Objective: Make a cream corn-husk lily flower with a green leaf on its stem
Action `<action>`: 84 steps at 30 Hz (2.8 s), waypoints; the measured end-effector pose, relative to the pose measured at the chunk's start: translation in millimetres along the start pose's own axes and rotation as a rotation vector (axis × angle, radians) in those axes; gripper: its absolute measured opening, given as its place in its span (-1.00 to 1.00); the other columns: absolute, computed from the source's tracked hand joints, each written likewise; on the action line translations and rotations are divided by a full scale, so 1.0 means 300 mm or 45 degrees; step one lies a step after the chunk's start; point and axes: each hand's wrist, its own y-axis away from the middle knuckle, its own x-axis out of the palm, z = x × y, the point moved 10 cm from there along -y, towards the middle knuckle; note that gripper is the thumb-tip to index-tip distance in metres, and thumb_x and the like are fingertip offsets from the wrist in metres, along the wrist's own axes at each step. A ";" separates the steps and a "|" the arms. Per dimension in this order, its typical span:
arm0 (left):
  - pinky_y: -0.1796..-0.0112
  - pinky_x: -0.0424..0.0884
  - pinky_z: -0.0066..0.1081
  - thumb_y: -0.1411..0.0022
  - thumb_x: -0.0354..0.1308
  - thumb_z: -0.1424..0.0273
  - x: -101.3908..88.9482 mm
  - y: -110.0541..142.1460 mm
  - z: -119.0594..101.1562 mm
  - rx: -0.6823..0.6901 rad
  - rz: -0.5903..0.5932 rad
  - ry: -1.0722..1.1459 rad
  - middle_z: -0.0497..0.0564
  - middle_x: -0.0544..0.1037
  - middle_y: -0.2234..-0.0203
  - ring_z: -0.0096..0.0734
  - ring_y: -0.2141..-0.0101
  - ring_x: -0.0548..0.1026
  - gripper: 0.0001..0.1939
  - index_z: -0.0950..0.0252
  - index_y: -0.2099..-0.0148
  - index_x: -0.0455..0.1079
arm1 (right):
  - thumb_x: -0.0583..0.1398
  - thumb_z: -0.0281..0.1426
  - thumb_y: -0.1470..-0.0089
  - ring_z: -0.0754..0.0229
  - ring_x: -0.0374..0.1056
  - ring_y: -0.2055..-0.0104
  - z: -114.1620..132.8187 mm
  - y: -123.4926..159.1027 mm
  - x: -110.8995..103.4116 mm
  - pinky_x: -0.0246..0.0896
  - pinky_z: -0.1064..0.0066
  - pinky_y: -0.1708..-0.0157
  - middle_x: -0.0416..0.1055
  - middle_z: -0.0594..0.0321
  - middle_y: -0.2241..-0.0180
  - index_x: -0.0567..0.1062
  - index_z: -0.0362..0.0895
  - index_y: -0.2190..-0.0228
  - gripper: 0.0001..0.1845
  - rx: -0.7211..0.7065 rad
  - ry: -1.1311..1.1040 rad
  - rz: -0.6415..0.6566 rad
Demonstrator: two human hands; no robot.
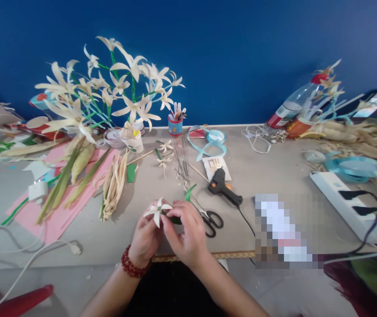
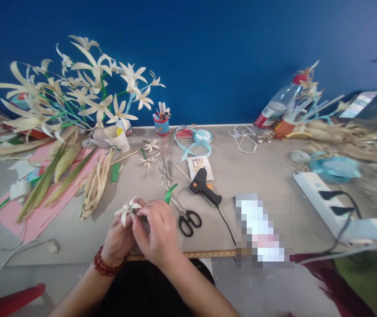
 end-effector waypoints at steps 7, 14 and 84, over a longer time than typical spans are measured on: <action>0.21 0.42 -0.49 0.03 0.45 0.38 0.012 -0.004 -0.009 0.008 -0.021 -0.031 0.00 0.48 0.37 -0.40 0.29 0.45 -0.79 0.32 0.35 0.52 | 0.18 -0.52 -0.15 0.11 0.45 0.19 -0.021 0.006 0.002 0.41 0.23 0.14 0.50 0.17 0.32 0.42 -0.07 0.26 -0.87 0.045 -0.025 0.049; 0.25 0.42 -0.52 0.00 0.43 0.39 0.019 -0.003 -0.011 -0.002 -0.004 -0.022 -0.02 0.44 0.38 -0.44 0.32 0.42 -0.81 0.33 0.35 0.51 | 0.18 -0.51 -0.17 0.10 0.47 0.20 -0.034 0.013 0.008 0.42 0.24 0.15 0.52 0.14 0.32 0.43 -0.08 0.26 -0.90 0.070 -0.043 0.061; 0.18 0.53 -0.51 0.05 0.48 0.42 -0.010 0.018 -0.008 0.084 0.021 -0.053 -0.04 0.66 0.38 -0.44 0.29 0.61 -0.88 0.22 0.43 0.60 | 0.29 -0.41 -0.10 0.21 0.41 0.32 -0.150 0.068 0.015 0.31 0.41 0.28 0.47 0.28 0.37 0.43 -0.07 0.34 -0.89 0.539 -0.478 -0.021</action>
